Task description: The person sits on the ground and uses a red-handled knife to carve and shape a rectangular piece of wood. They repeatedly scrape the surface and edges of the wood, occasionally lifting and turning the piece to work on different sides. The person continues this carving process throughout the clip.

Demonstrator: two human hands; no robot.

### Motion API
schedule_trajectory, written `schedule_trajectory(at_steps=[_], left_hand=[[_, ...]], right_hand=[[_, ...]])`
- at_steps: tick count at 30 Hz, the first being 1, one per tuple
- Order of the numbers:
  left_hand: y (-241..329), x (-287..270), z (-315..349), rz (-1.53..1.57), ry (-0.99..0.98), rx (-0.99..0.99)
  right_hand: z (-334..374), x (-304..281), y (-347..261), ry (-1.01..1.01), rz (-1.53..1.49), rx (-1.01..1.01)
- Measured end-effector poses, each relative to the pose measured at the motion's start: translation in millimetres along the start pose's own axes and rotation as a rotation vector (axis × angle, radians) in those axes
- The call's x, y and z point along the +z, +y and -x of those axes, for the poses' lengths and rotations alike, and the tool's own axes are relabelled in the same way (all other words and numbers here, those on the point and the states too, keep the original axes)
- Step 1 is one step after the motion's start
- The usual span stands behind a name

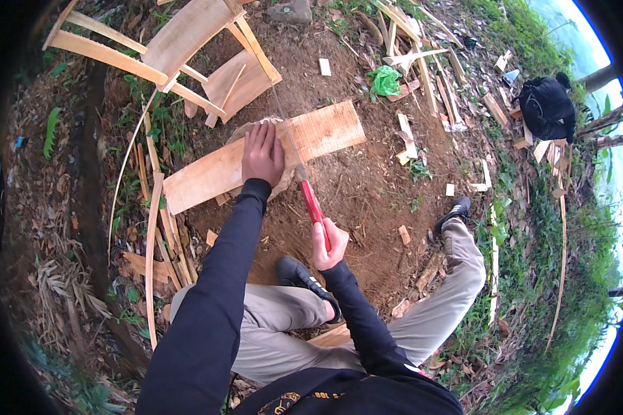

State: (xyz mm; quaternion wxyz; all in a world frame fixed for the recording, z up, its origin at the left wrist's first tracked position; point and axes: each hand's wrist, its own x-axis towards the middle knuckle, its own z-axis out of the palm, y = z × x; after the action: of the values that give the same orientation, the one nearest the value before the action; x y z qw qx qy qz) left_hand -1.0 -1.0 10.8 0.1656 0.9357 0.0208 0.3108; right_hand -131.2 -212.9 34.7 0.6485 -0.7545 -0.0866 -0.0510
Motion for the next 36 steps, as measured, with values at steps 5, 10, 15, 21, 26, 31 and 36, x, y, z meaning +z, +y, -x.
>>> schedule_trajectory(at_steps=[5, 10, 15, 21, 26, 31, 36], left_hand=[[1, -1, 0, -0.008, -0.013, -0.011], [4, 0, 1, 0.005, -0.001, -0.009], [-1, 2, 4, -0.004, -0.007, -0.009], [-2, 5, 3, -0.013, -0.014, -0.015], [0, 2, 4, -0.007, -0.027, -0.022], [1, 1, 5, -0.002, -0.007, -0.001], [2, -1, 1, -0.002, -0.009, -0.01]], right_hand=[[24, -17, 2, 0.008, 0.147, -0.06], [2, -8, -2, 0.014, 0.18, -0.052], [-3, -8, -23, -0.004, 0.121, 0.01], [19, -7, -6, 0.009, 0.135, -0.034], [7, 6, -3, -0.006, 0.004, 0.067], [21, -1, -9, 0.029, 0.162, -0.006], [-6, 17, -15, 0.034, 0.125, 0.021]])
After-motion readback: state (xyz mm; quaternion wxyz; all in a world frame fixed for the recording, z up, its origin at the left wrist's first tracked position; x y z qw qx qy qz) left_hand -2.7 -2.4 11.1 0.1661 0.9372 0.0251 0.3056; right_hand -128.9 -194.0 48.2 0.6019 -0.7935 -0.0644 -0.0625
